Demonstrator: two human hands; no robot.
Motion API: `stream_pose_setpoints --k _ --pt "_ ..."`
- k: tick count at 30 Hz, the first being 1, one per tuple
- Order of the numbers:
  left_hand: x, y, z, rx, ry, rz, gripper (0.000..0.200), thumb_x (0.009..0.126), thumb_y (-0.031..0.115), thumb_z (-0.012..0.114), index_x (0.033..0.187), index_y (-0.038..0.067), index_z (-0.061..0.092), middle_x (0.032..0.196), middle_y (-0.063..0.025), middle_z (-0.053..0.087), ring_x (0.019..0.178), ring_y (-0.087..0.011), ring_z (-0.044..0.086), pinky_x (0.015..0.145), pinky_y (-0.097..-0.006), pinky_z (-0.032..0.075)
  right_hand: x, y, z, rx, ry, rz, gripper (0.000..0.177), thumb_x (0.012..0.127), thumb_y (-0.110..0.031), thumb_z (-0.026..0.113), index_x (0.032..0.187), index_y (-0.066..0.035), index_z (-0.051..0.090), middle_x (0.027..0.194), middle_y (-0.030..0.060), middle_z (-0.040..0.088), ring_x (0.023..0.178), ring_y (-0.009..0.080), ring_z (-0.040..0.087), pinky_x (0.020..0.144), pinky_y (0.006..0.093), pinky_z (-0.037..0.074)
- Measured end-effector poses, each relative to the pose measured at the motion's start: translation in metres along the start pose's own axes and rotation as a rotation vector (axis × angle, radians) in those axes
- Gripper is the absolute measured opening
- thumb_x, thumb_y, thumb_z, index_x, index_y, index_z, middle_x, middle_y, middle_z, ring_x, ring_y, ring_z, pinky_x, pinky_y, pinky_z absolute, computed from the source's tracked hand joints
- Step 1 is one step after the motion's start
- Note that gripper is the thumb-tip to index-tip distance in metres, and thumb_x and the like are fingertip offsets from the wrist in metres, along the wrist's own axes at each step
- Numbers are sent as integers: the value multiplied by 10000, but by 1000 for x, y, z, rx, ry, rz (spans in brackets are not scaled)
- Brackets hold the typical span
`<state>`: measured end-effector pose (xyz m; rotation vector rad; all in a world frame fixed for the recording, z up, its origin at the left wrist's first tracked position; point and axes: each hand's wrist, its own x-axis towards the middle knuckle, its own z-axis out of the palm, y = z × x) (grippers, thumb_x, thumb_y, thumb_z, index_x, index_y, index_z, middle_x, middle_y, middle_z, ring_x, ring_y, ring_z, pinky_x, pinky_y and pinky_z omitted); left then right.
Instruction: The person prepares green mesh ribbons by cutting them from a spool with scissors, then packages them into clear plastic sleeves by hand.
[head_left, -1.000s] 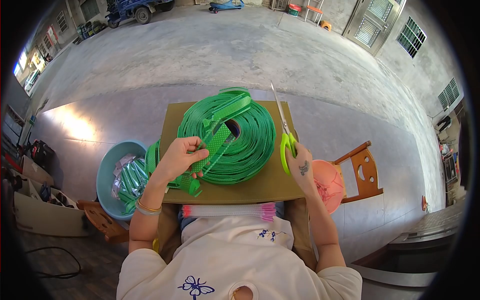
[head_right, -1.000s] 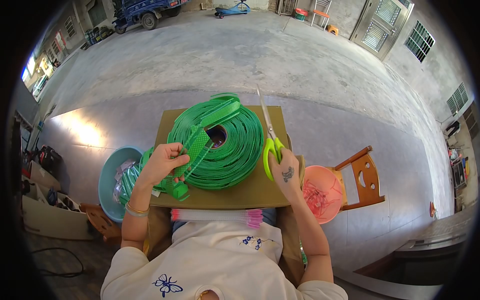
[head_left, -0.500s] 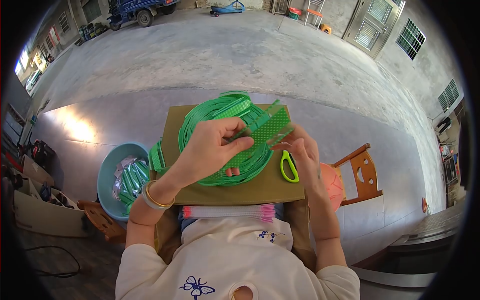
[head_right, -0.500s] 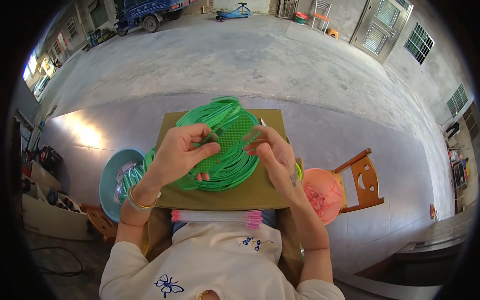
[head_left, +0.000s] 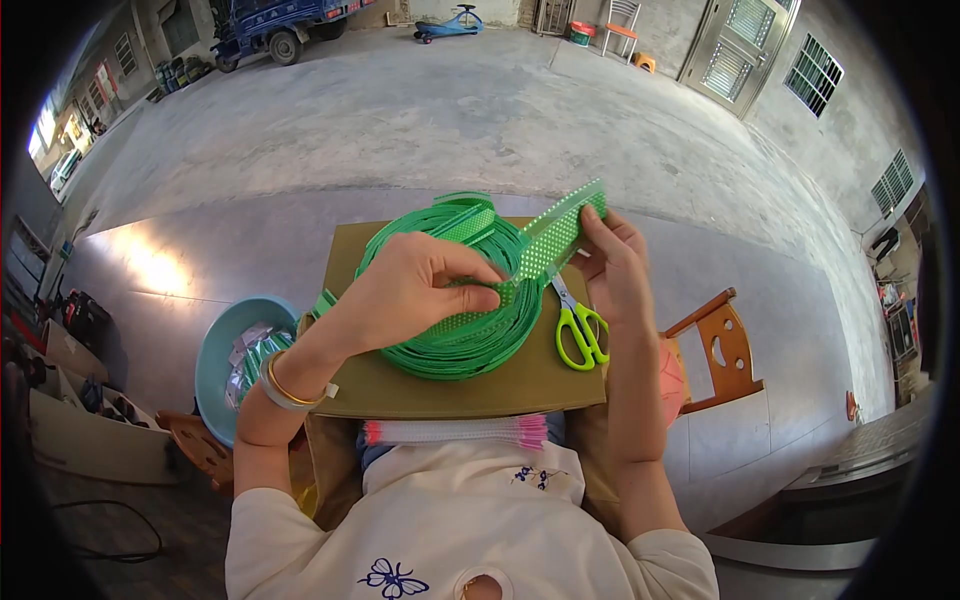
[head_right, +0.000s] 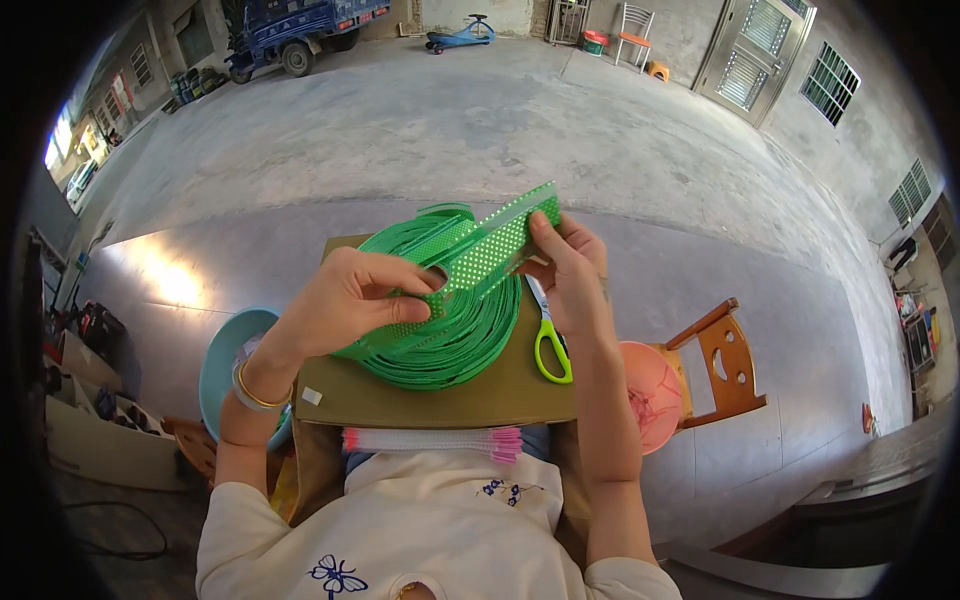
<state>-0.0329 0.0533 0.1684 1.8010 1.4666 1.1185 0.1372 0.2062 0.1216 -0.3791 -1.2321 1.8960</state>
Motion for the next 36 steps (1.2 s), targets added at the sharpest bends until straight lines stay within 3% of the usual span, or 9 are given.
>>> stream_pose_setpoints --k 4,7,10,13,17,19,27,31,36 --pt "10 9 -3 -30 104 242 213 706 -38 684 907 30 683 1044 -129 641 1049 -204 563 915 -308 421 0 34 18 165 -170 376 171 895 -197 540 970 -49 582 882 19 609 820 126 595 674 281 498" --pt "20 11 -7 -117 14 92 198 720 9 692 915 40 688 1011 -114 656 1018 -210 585 964 -335 384 -14 50 45 317 -262 429 226 903 -228 529 1064 -69 533 994 30 576 901 130 568 735 319 489" --pt "26 15 -11 -13 8 -100 170 733 73 700 903 66 700 927 -92 679 1005 -205 598 1007 -374 335 -16 78 49 227 -410 313 454 889 -344 531 1228 -62 421 1234 62 472 1102 161 491 892 373 439" --pt "25 17 -14 -47 72 -87 188 747 69 691 924 8 677 789 -134 680 867 -144 619 752 -261 476 -13 79 52 343 -263 80 572 856 -376 575 1295 -77 363 1272 73 434 1158 166 450 948 366 401" --pt "29 11 -18 -7 44 121 172 765 97 685 906 -2 680 788 -120 679 837 -144 601 763 -281 442 -13 64 57 444 -551 -185 576 856 -336 589 1312 -78 348 1271 77 425 1186 186 424 970 362 385" --pt "32 21 -21 -16 -15 43 146 775 121 682 866 7 693 829 -127 681 1048 -218 583 950 -361 376 -14 66 74 249 -522 -415 525 868 -318 578 1285 -69 377 1233 81 457 1153 201 459 946 368 410" --pt "18 4 -37 -465 -55 -211 395 769 217 710 1084 8 598 842 -95 677 909 -122 587 783 -239 447 -9 36 77 544 -426 -114 208 963 -193 375 1023 -22 478 927 150 590 983 256 572 880 366 463" --pt "-9 -49 -48 -70 -330 -102 361 786 186 688 1072 -12 592 878 -82 674 786 -63 577 749 -251 463 4 -6 47 642 -257 -336 233 967 -171 337 1034 1 479 1014 181 589 1036 337 548 971 469 407" --pt "-29 -41 -55 -293 -302 -359 233 797 145 676 934 -35 623 816 -69 655 783 -80 600 766 -227 456 14 -34 8 579 -59 -284 261 968 -164 313 1103 17 446 1191 203 508 1161 351 453 1025 468 361"
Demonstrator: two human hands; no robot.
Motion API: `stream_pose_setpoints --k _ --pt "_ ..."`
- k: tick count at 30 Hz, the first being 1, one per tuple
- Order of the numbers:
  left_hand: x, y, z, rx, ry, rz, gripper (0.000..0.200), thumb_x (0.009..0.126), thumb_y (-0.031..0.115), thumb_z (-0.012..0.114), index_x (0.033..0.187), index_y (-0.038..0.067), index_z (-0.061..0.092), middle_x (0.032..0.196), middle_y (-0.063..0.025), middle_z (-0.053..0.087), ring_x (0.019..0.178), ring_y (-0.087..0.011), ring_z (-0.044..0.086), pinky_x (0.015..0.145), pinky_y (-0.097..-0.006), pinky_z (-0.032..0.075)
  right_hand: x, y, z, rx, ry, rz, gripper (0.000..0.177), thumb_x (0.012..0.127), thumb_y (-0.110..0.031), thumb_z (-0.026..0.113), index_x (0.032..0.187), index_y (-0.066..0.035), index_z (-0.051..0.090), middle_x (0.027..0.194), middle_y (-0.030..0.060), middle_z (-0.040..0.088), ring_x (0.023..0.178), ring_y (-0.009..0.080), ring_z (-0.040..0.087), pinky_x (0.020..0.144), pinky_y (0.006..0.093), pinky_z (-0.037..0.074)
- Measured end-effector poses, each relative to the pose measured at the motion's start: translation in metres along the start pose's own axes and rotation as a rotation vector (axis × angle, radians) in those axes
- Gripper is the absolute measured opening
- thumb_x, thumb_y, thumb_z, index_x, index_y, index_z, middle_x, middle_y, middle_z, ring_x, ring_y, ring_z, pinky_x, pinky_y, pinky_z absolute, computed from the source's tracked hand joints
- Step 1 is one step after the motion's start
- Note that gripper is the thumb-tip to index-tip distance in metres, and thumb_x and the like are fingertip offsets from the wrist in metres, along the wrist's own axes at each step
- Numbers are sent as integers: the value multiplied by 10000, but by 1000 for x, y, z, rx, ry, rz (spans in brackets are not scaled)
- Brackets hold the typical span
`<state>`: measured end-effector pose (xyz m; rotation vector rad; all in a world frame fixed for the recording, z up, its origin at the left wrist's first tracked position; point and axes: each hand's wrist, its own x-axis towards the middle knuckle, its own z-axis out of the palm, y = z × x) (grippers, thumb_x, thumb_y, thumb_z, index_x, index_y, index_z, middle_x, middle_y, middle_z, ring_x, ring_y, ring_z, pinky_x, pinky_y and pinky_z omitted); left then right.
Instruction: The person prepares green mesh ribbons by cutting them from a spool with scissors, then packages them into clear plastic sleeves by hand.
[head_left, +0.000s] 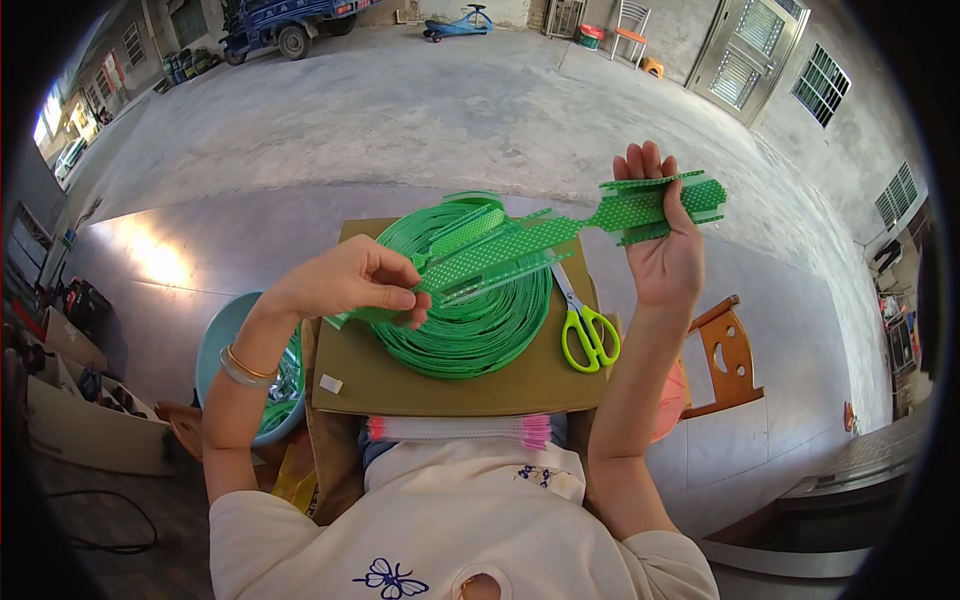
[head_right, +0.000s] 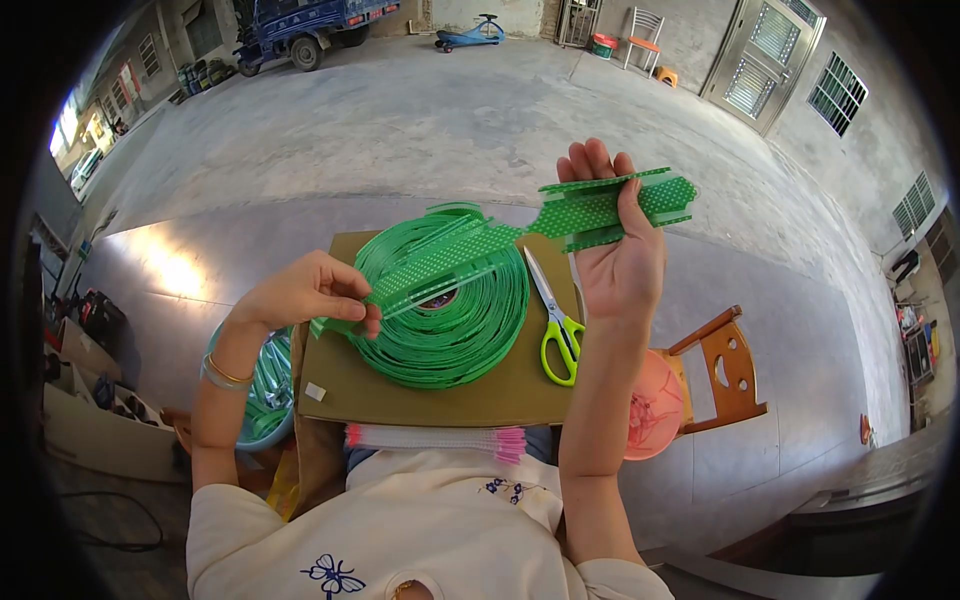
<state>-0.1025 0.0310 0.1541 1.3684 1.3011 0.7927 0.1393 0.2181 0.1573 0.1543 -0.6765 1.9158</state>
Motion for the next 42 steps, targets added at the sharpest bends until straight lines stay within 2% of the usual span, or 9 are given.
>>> stream_pose_setpoints --k 7,11,16,19,20,25,33,39,42 --pt "-39 52 0 41 149 -65 149 780 76 672 854 -49 640 893 -116 652 840 -147 627 784 -231 450 6 20 -32 -32 225 73 261 966 -154 320 1114 26 436 1221 213 482 1155 335 463 1016 453 373" --pt "-28 62 10 317 261 496 124 731 63 687 845 15 689 1161 -213 555 1118 -262 525 921 -308 395 -1 57 -30 -196 204 164 272 960 -167 362 1115 39 445 1135 200 537 1046 304 542 932 418 443" --pt "30 87 28 430 340 540 183 697 145 717 832 20 706 1294 -248 443 1214 -307 439 1013 -366 294 -20 104 -17 -117 -70 261 545 919 -479 381 1151 10 446 1010 144 570 916 262 579 811 376 482" --pt "71 82 24 433 439 471 220 719 166 706 853 -7 696 1302 -255 427 1066 -256 565 856 -310 441 -37 101 17 284 -12 316 715 872 -631 278 1159 -3 463 1038 130 559 945 260 564 805 423 483" --pt "74 84 22 356 429 369 239 727 180 702 853 -22 690 1302 -258 423 979 -229 591 762 -280 454 -42 99 35 91 -14 258 768 822 -696 299 1146 -22 478 996 100 567 919 250 563 785 432 489" --pt "80 77 19 94 351 179 408 775 262 681 993 -78 621 1194 -237 526 621 -99 607 384 -180 392 -44 106 20 -71 -262 330 449 916 -456 394 1021 -31 491 853 54 533 840 221 554 777 415 492" --pt "33 1 18 2 -108 -116 460 814 204 663 1159 -52 498 934 -97 633 780 -117 615 710 -220 485 -6 43 -16 174 -115 4 143 952 -151 398 972 -34 476 818 59 516 796 192 530 856 376 465" --pt "-3 6 11 -42 -140 -268 528 786 184 683 1216 -23 456 1064 -105 606 930 -150 597 840 -274 458 3 2 -56 58 35 -51 155 948 -122 392 992 -14 494 922 89 550 927 237 548 963 421 430" --pt "-1 9 33 266 125 -23 710 754 242 711 1313 5 342 1168 -142 551 1063 -193 534 962 -360 374 -4 6 -54 63 60 -33 164 949 -114 385 1009 -12 498 962 101 555 964 248 548 971 428 425"
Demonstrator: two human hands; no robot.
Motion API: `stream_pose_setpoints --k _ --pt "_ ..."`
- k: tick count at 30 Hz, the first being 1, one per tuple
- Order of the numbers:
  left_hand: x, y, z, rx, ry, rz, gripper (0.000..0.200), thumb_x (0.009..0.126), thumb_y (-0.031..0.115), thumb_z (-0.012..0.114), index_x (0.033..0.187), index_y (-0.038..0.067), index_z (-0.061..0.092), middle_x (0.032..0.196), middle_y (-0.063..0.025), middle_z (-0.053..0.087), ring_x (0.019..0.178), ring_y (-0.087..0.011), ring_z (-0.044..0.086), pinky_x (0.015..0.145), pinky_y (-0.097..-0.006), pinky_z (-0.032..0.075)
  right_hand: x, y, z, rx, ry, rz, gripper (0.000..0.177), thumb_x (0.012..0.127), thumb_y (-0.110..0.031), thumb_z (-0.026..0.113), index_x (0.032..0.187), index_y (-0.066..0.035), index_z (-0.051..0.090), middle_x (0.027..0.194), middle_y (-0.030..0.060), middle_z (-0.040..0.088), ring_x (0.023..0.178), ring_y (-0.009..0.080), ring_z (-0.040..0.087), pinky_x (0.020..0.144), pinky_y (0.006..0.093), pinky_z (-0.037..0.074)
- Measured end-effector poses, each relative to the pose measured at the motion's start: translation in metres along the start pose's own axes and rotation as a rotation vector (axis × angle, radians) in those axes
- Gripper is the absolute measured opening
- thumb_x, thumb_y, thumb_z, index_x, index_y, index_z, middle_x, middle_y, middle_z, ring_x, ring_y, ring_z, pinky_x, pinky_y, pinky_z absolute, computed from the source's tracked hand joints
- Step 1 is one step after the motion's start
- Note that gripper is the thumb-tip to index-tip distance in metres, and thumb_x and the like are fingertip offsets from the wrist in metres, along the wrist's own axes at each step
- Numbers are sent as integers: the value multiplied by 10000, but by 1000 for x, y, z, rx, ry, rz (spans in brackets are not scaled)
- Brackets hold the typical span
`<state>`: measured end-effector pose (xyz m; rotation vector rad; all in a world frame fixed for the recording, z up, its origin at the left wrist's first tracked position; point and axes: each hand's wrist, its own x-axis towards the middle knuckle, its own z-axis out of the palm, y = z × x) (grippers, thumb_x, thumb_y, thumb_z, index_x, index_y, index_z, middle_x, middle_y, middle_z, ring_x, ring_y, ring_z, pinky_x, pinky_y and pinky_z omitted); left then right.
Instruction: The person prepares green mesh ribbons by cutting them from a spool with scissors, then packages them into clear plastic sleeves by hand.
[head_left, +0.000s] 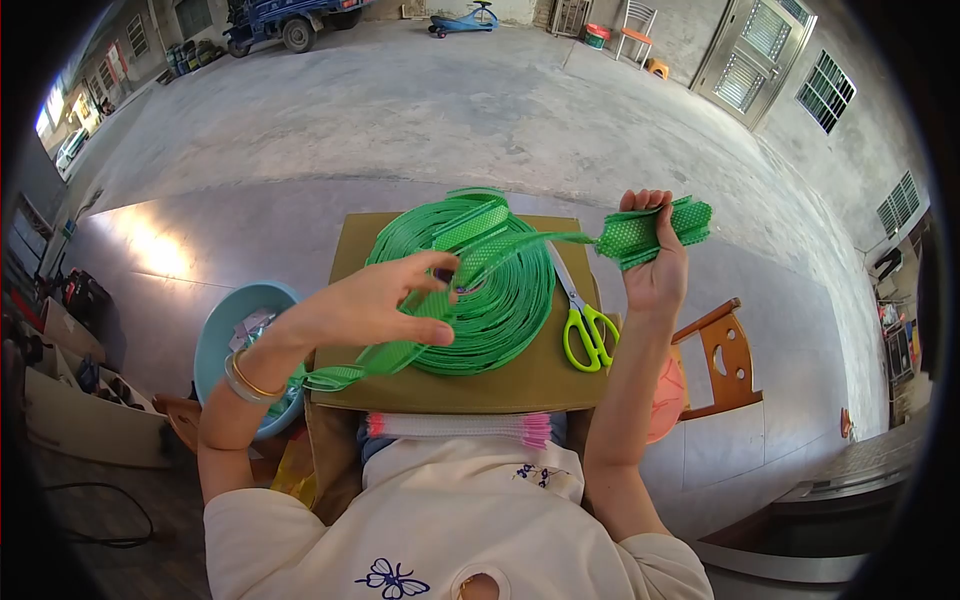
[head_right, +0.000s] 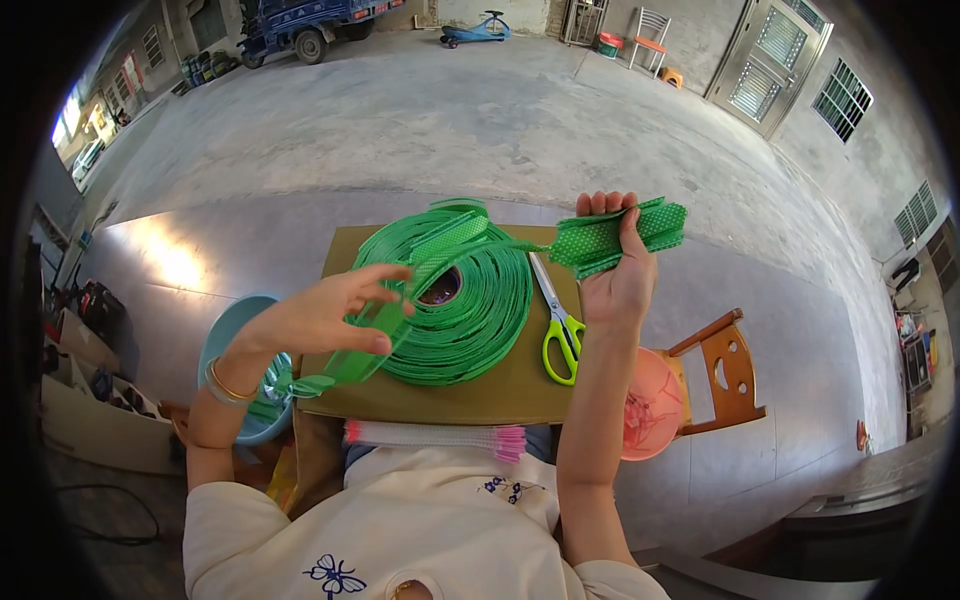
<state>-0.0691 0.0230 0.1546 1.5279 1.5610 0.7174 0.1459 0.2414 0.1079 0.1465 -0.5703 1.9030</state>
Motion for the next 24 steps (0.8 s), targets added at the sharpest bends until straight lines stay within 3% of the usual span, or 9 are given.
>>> stream_pose_setpoints --k 3,6,9,12,15,18,21,23,24 --pt "19 -14 29 444 379 138 869 713 304 736 1370 34 235 1219 -153 503 1142 -230 467 1020 -430 278 -7 0 18 -13 -10 -3 166 950 -111 381 1019 -11 493 990 108 553 986 256 544 983 432 415" --pt "48 -25 56 522 683 192 821 685 342 748 1315 23 328 1106 -147 568 1134 -290 477 1025 -444 259 -15 -14 31 -20 -76 -11 164 950 -114 381 1020 -11 487 1017 114 551 1023 263 535 999 436 401" --pt "67 -29 50 415 562 147 566 740 231 715 1197 10 464 989 -135 611 1039 -274 551 956 -411 366 -15 -29 32 -40 -111 -39 161 950 -117 382 1018 -13 484 1034 120 551 1046 267 529 1010 439 391" --pt "55 -11 42 156 247 69 305 781 122 668 1038 -7 569 868 -104 636 846 -179 624 804 -325 472 -11 -44 19 -79 -101 -86 157 949 -117 383 1014 -17 485 1049 124 553 1051 269 529 1012 445 389" --pt "35 -6 39 -288 43 138 203 797 47 652 971 -46 605 822 -71 629 774 -107 624 691 -224 488 -6 -49 -1 -123 -22 -103 152 947 -118 389 1011 -19 486 1058 128 556 1051 272 531 1007 451 392" --pt "17 11 27 -326 -43 81 159 812 28 633 939 -67 618 870 -76 640 788 -123 631 721 -223 488 -2 -44 -21 -156 39 -79 149 944 -122 400 1007 -20 489 1056 135 559 1045 278 536 993 453 402" --pt "5 29 13 -133 -146 -17 128 790 41 659 875 -53 645 937 -118 649 837 -161 639 751 -248 493 -2 -33 -33 -200 92 -53 146 941 -124 411 1004 -21 493 1041 142 565 1024 283 545 968 449 416" --pt "1 32 12 -146 -55 160 130 770 40 673 876 -35 659 1034 -144 626 921 -190 620 797 -272 479 -3 -22 -38 -226 99 -32 145 940 -122 415 1003 -19 495 1036 146 568 1000 281 551 951 446 424" --pt "0 34 12 -153 -8 248 134 761 39 679 877 -26 666 1083 -157 615 963 -205 610 820 -285 472 -4 -12 -36 -230 116 -40 146 937 -125 427 997 -14 501 985 146 583 918 271 576 895 435 459"
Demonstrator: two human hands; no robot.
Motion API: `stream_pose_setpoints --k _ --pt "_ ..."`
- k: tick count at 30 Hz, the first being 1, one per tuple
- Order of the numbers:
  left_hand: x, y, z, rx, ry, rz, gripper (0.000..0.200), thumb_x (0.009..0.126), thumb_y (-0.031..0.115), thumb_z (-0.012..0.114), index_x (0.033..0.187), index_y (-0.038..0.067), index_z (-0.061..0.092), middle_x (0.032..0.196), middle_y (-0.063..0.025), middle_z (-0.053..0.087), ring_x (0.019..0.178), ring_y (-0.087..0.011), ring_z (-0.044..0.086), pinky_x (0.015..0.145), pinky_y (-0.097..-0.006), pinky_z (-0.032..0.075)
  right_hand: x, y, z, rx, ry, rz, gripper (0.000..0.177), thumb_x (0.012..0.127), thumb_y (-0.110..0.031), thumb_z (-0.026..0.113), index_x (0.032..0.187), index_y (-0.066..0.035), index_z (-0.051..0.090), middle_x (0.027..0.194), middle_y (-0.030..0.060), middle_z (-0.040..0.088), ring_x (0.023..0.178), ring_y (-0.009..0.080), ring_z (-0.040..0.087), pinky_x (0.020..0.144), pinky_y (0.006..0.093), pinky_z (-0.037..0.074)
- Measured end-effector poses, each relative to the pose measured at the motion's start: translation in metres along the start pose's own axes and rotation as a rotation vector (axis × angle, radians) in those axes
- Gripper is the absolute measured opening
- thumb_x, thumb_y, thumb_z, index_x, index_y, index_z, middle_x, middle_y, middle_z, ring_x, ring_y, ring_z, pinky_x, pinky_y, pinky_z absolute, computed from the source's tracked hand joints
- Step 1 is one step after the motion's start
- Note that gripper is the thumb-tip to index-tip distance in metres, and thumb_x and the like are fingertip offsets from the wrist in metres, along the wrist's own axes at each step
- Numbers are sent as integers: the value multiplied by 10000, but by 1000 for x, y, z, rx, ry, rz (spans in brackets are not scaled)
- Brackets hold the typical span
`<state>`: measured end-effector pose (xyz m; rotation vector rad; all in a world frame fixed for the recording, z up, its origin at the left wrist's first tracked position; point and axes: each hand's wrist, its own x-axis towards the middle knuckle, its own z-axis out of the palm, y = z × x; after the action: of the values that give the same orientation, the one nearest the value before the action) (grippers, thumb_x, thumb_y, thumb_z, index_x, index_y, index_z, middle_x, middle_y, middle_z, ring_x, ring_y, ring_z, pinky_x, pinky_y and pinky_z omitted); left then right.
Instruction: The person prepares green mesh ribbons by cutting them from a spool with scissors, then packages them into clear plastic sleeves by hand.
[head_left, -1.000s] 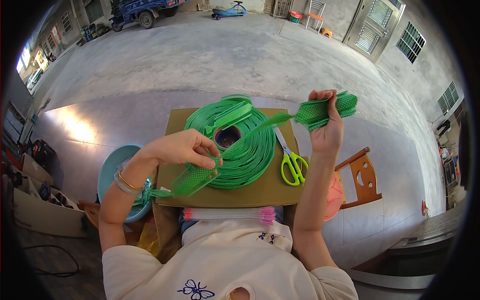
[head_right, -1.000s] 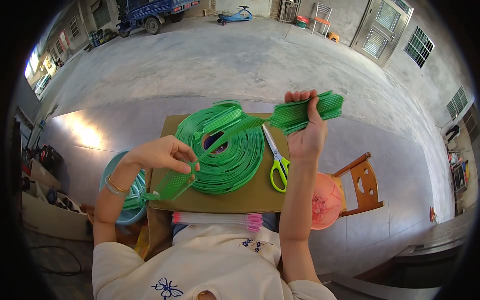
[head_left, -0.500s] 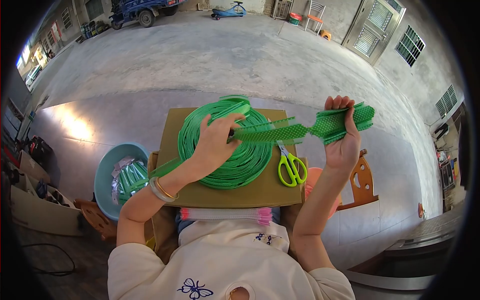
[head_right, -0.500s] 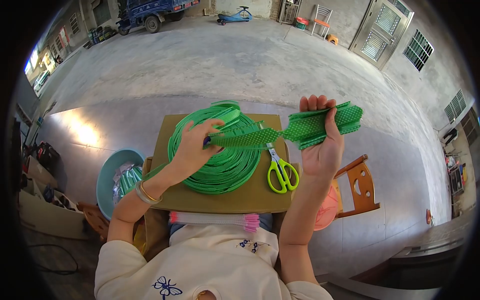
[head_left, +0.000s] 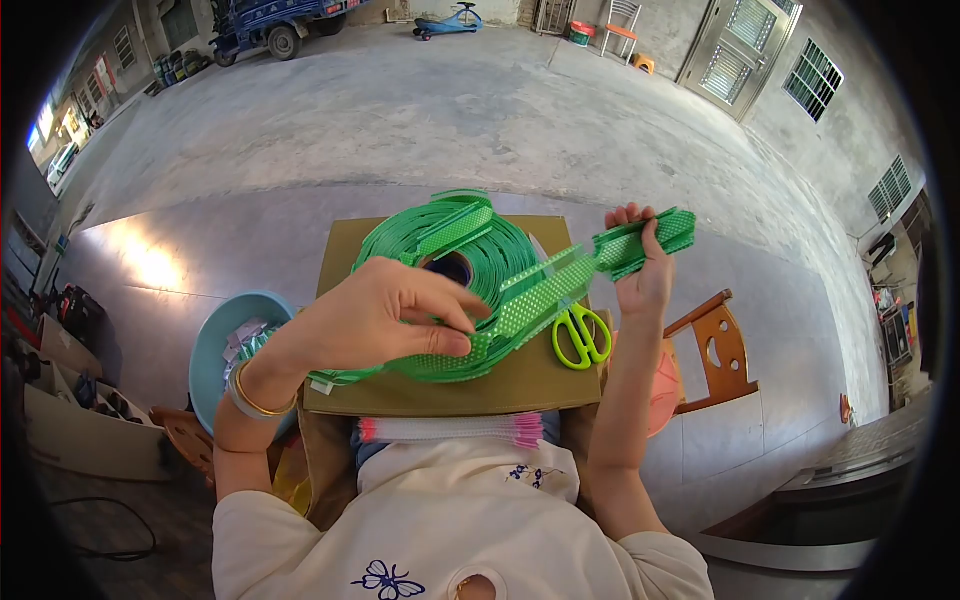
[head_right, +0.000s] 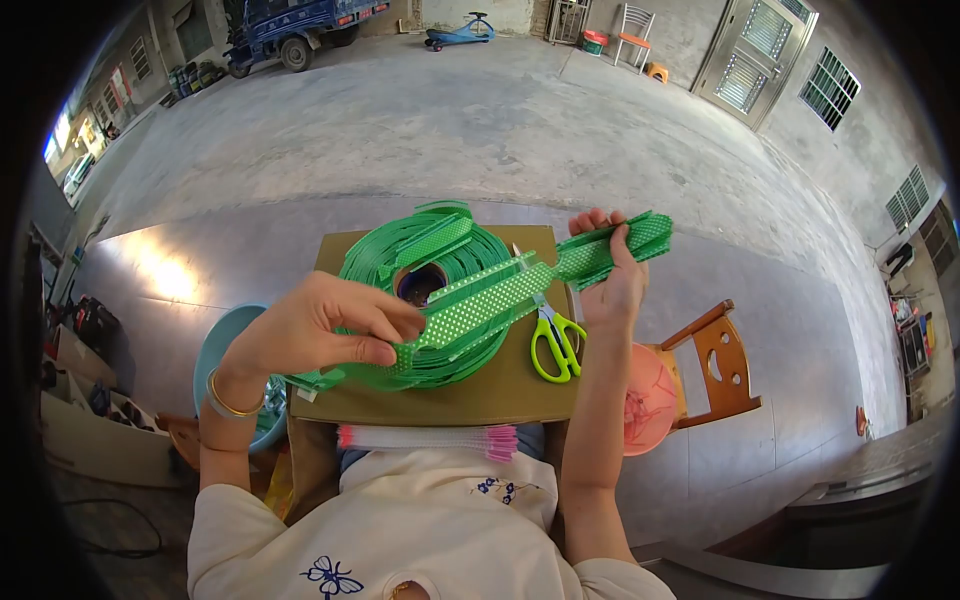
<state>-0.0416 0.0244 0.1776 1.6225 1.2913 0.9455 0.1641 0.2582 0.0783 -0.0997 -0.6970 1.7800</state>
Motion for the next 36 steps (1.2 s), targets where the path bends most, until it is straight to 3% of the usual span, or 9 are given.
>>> stream_pose_setpoints --k 3,6,12,15,18,21,24,28,36 --pt "13 15 1 258 96 253 143 732 22 693 873 2 685 1214 -179 540 1097 -234 542 902 -315 423 -12 33 15 -137 19 73 157 938 -138 431 989 -11 507 925 142 591 835 259 594 810 408 493" --pt "42 18 5 136 35 416 169 733 48 696 897 13 688 1292 -214 459 1180 -250 477 950 -327 378 -30 65 44 -190 -50 192 257 937 -253 445 1016 -19 513 891 128 593 802 240 602 744 372 501" --pt "94 -8 7 -72 342 173 188 754 120 687 885 -15 687 1273 -278 438 1233 -270 416 967 -339 361 -56 90 65 438 -285 374 629 889 -592 319 1228 -75 436 1110 106 534 991 218 561 845 360 483" --pt "102 -16 2 -132 374 93 186 775 137 674 857 -30 687 1203 -295 491 1103 -221 532 851 -297 437 -71 71 102 223 -208 423 565 913 -534 326 1157 -45 470 1021 97 555 944 221 570 821 361 487" --pt "93 -8 0 -161 405 -132 242 809 181 648 951 -15 659 1098 -268 567 858 -143 591 702 -243 460 -62 81 82 75 -546 465 423 936 -413 377 1069 -27 490 942 77 554 888 214 571 782 361 492" --pt "79 1 4 -269 338 -243 342 841 222 620 1107 9 588 1020 -198 619 645 -76 572 588 -200 451 -60 74 82 25 -434 546 262 942 -273 421 1021 -33 491 906 54 542 865 204 556 788 365 476" --pt "62 -30 21 -397 382 -85 459 852 240 608 1220 3 473 944 -128 638 670 -112 607 641 -225 481 -46 58 79 225 -64 426 154 939 -159 431 996 -31 495 852 67 545 841 213 562 742 365 495" --pt "18 -56 12 -246 -271 -343 397 827 156 636 1128 -63 500 928 -137 650 816 -168 643 750 -252 495 -20 30 45 383 -121 286 153 943 -135 412 1035 -43 491 843 45 520 794 184 514 806 348 453" --pt "-25 -35 -6 -247 -146 -353 209 800 60 637 965 -62 598 827 -95 670 757 -108 635 732 -202 476 -14 23 21 201 -81 180 203 963 -173 365 1086 -52 473 786 23 468 747 169 471 809 366 431"
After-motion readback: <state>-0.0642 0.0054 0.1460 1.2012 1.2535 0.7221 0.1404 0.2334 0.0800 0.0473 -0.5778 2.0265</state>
